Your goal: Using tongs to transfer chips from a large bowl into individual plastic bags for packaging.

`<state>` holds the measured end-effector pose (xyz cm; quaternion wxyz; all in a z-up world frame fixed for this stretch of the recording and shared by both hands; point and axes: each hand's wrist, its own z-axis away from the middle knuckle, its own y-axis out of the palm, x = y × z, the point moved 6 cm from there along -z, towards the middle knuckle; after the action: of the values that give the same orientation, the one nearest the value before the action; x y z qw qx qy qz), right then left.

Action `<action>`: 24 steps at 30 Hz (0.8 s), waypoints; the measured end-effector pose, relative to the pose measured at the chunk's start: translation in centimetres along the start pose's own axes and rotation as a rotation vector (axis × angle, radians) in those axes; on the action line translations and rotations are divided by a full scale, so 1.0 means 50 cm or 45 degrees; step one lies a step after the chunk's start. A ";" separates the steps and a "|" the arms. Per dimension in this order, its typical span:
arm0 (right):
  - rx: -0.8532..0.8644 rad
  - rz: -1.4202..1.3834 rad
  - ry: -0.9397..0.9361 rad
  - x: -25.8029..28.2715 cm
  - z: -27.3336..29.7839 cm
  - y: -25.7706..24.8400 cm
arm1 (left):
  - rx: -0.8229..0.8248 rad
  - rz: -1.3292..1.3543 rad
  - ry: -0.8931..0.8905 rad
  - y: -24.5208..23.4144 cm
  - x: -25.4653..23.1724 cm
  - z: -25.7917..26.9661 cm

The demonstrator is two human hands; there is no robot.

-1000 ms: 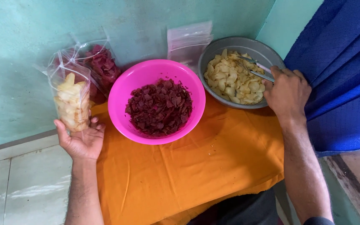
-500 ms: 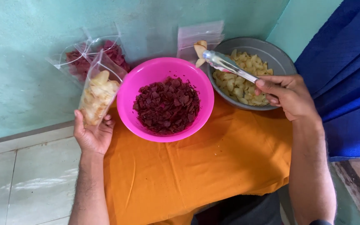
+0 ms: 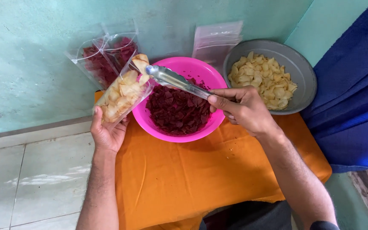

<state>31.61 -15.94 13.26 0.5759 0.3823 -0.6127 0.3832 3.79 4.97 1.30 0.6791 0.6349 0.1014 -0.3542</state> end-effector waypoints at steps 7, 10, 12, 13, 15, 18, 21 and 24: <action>-0.004 0.493 -0.221 0.112 0.007 -0.015 | 0.018 -0.023 -0.012 -0.024 0.004 -0.018; 0.032 0.583 -0.204 0.143 0.011 -0.002 | 0.032 -0.038 -0.024 -0.020 0.007 -0.013; 0.021 0.621 -0.248 0.155 0.015 0.004 | 0.035 -0.036 -0.032 -0.026 0.010 -0.016; 0.021 0.620 -0.247 0.151 0.015 0.003 | 0.035 -0.038 -0.033 -0.031 0.011 -0.015; -0.005 0.567 -0.271 0.147 0.012 -0.001 | 0.030 -0.012 -0.021 -0.038 0.011 -0.018; 0.026 0.419 -0.269 0.120 0.006 -0.013 | 0.047 -0.009 -0.030 -0.039 0.013 -0.020; 0.042 0.435 -0.287 0.116 0.007 -0.008 | 0.079 -0.035 -0.030 -0.033 0.012 -0.021; 0.038 0.576 -0.295 0.116 -0.002 -0.010 | 0.109 -0.033 -0.002 -0.008 0.011 -0.007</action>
<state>31.87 -16.20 19.10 0.3957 0.2852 -0.7389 0.4649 4.08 5.14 0.60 0.6469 0.6617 0.0938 -0.3673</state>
